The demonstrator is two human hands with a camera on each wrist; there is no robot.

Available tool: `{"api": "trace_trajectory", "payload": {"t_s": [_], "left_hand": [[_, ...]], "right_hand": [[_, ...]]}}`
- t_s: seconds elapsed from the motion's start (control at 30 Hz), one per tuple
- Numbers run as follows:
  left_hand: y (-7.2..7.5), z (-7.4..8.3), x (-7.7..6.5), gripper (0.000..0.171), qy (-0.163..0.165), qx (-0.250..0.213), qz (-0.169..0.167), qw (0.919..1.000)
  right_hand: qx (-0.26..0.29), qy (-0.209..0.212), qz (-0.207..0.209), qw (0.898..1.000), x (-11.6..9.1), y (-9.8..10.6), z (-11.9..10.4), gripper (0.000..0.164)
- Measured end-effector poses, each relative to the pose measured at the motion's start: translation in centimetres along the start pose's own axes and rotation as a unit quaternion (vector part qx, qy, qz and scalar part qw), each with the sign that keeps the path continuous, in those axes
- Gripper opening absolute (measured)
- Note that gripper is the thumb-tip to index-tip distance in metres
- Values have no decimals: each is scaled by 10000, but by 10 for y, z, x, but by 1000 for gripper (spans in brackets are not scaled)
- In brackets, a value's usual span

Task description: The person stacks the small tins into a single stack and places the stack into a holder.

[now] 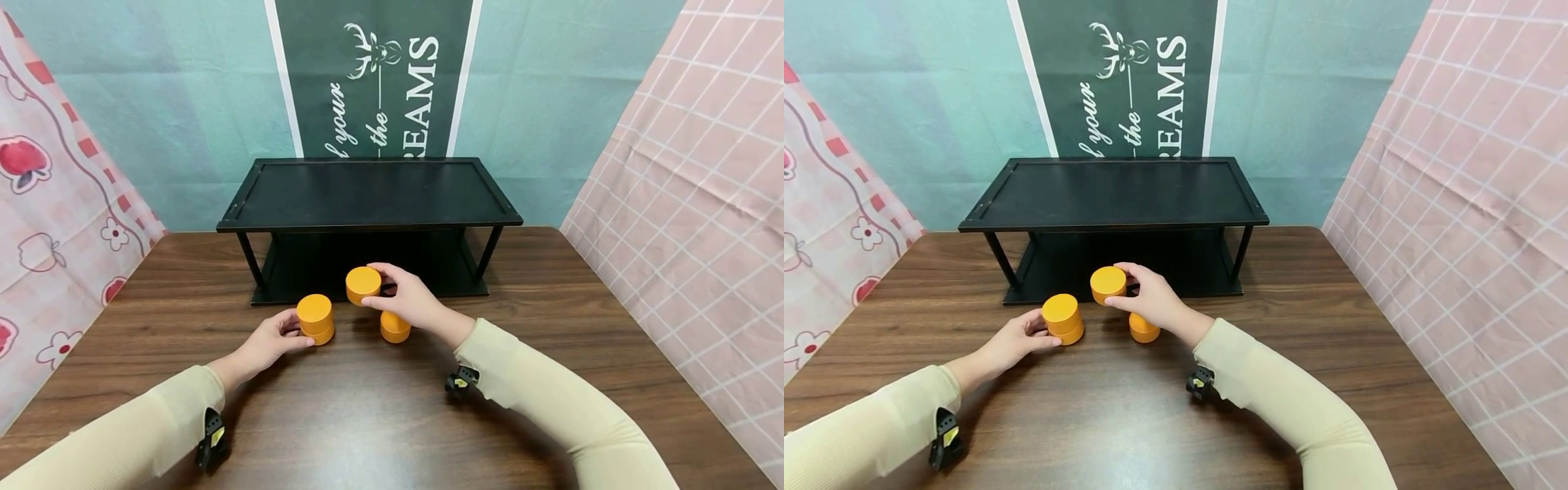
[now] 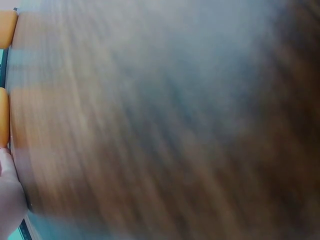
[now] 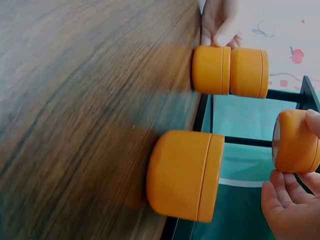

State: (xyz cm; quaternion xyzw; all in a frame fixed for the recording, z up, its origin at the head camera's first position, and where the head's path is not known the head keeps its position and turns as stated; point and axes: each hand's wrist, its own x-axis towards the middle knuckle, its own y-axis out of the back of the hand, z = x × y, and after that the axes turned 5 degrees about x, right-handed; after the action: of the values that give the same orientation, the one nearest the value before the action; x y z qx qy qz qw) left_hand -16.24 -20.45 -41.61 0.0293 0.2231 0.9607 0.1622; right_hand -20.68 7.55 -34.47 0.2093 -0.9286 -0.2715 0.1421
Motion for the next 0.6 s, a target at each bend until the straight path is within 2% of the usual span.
{"api": "trace_trajectory", "payload": {"t_s": [0.27, 0.6], "left_hand": [[0, 3, -2, 54, -57, 108, 1, 9999], [0, 5, -2, 54, -64, -32, -64, 10000]], "right_hand": [[121, -10, -128, 9998, 6, -11, -3, 61], [124, 320, -291, 9990, 12, -27, -11, 61]]}}
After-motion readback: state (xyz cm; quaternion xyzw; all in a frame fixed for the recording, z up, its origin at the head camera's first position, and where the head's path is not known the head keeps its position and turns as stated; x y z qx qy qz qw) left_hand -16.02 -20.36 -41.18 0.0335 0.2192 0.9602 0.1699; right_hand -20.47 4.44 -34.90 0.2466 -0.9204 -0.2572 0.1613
